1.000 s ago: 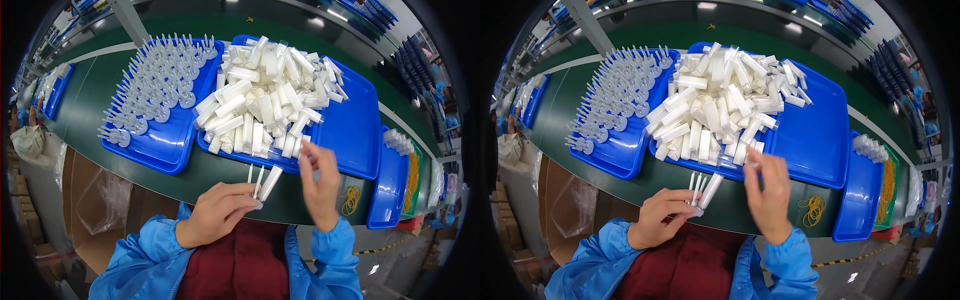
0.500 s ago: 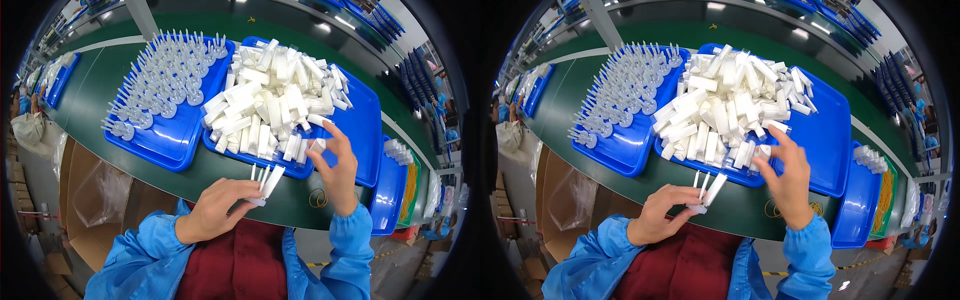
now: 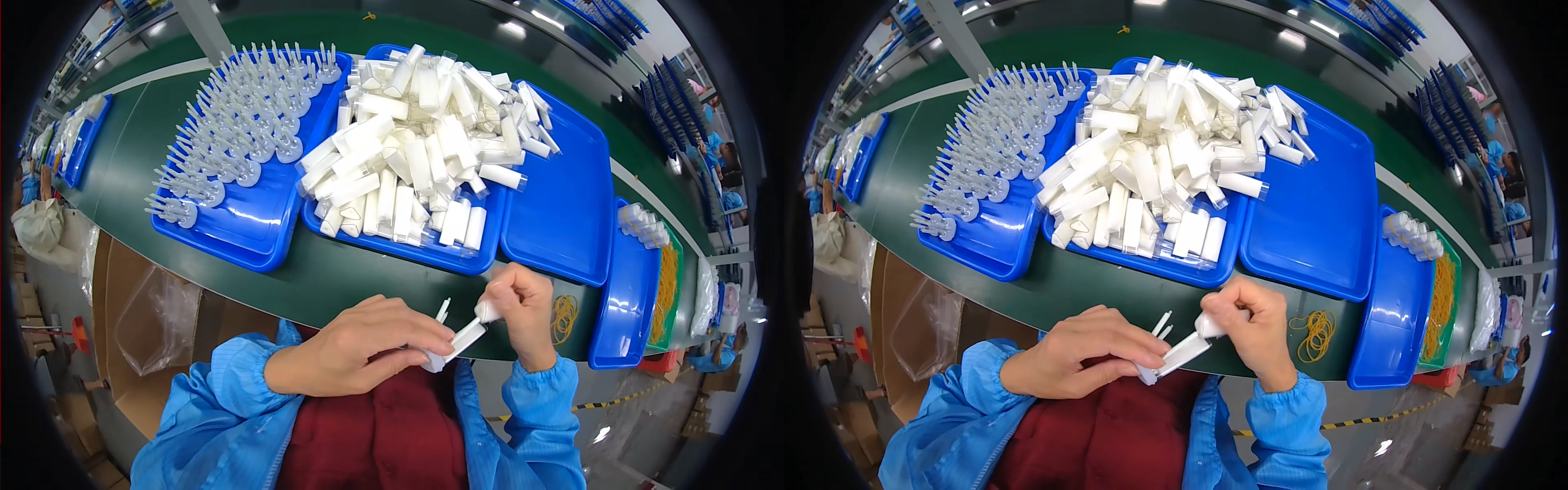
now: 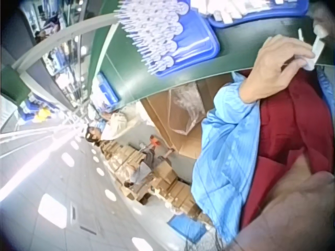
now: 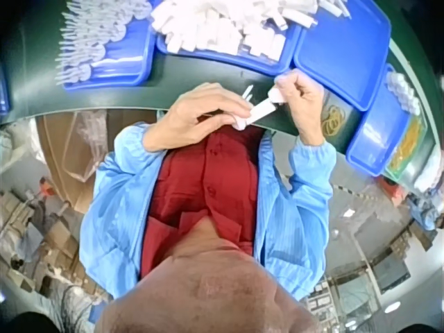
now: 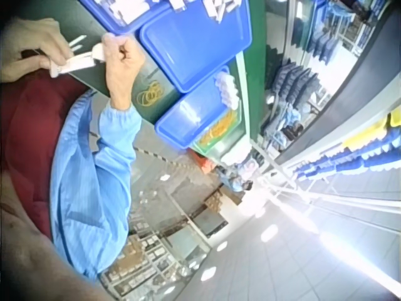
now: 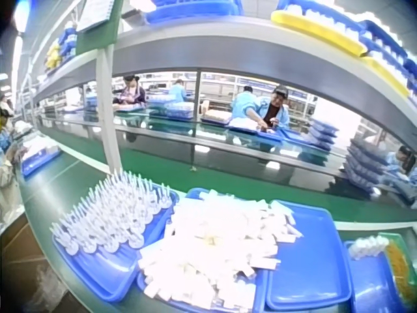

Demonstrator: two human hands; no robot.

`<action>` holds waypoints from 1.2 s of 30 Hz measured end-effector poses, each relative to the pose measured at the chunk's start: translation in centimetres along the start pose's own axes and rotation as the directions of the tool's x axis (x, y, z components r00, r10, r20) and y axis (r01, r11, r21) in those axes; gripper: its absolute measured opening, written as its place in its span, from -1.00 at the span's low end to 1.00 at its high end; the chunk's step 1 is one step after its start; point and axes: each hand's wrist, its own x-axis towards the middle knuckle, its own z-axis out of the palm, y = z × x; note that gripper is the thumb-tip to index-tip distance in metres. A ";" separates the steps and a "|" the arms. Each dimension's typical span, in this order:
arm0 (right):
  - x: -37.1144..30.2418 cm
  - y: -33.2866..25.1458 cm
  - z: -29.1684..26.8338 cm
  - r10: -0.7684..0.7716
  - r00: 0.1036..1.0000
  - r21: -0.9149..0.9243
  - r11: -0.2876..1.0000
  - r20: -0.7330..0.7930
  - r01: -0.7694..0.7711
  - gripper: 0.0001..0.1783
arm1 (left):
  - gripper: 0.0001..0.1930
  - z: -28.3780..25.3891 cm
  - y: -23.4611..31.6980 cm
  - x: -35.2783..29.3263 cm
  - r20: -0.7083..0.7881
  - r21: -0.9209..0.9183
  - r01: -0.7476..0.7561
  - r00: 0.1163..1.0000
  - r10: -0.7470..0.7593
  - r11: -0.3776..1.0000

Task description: Assembling and bundling small white plastic components using rubber bands on an industrial assembly line.

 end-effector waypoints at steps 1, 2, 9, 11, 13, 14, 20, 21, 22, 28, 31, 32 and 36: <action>0.0 0.1 -0.1 -0.044 0.998 -0.043 0.998 0.043 0.045 -0.72 | -0.72 0.1 0.0 0.0 0.007 -0.015 0.002 1.000 -0.002 1.000; 0.0 0.2 -0.3 -0.067 0.996 -0.024 0.997 0.063 0.069 -0.74 | -0.73 0.2 0.0 0.0 0.014 -0.031 0.005 1.000 -0.004 1.000; -0.1 -0.1 0.4 -0.150 0.977 -0.090 0.982 0.150 0.165 -0.72 | -0.76 0.6 -0.1 -0.2 0.032 -0.009 0.003 0.999 -0.003 1.000; -0.1 -0.1 1.2 -0.242 0.937 -0.176 0.941 0.251 0.290 -0.73 | -0.74 1.0 -0.2 -0.2 0.042 0.067 -0.027 0.999 0.025 0.997; -0.1 -0.8 2.4 -0.273 0.933 -0.211 0.922 0.235 0.324 -0.70 | -0.72 1.5 -0.3 -0.2 -0.045 0.132 -0.038 0.998 0.044 0.991; -0.1 -0.9 2.7 -0.303 0.935 -0.236 0.910 0.184 0.341 -0.69 | -0.71 2.0 -0.3 -0.2 -0.137 0.158 -0.030 0.989 0.052 0.987; -1.0 -0.7 4.5 -0.467 0.884 -0.308 0.840 0.007 0.446 -0.68 | -0.71 1.5 -1.2 -0.3 -0.144 -0.040 0.050 0.988 -0.055 0.998; -0.4 -0.5 3.8 -0.510 0.859 -0.335 0.801 0.050 0.496 -0.70 | -0.72 1.4 -1.3 -0.2 -0.152 -0.023 0.047 0.987 -0.050 0.999; 0.9 -0.3 3.2 -0.553 0.828 -0.354 0.758 0.097 0.548 -0.73 | -0.74 1.5 -1.5 -0.3 -0.163 0.000 0.046 0.986 -0.045 0.999; 9.2 -0.6 -2.5 -0.605 0.738 -0.742 0.633 -0.299 0.219 -0.86 | -0.73 2.0 -1.1 -0.4 -0.256 0.028 0.071 0.965 -0.062 0.997; 9.1 0.9 -3.5 -0.476 0.862 -0.762 0.620 -0.177 0.185 -0.81 | -0.71 1.3 -1.4 -0.4 -0.283 0.077 0.052 0.959 -0.028 0.996; 8.1 0.8 -3.0 -0.455 0.880 -0.777 0.601 -0.138 0.188 -0.81 | -0.70 1.3 -1.5 -0.7 -0.295 0.101 0.043 0.955 -0.011 0.994; 5.2 -0.3 -2.4 -0.408 0.913 -0.826 0.516 -0.002 0.229 -0.73 | -0.70 0.5 -1.4 -0.8 -0.294 0.164 0.025 0.956 0.024 0.986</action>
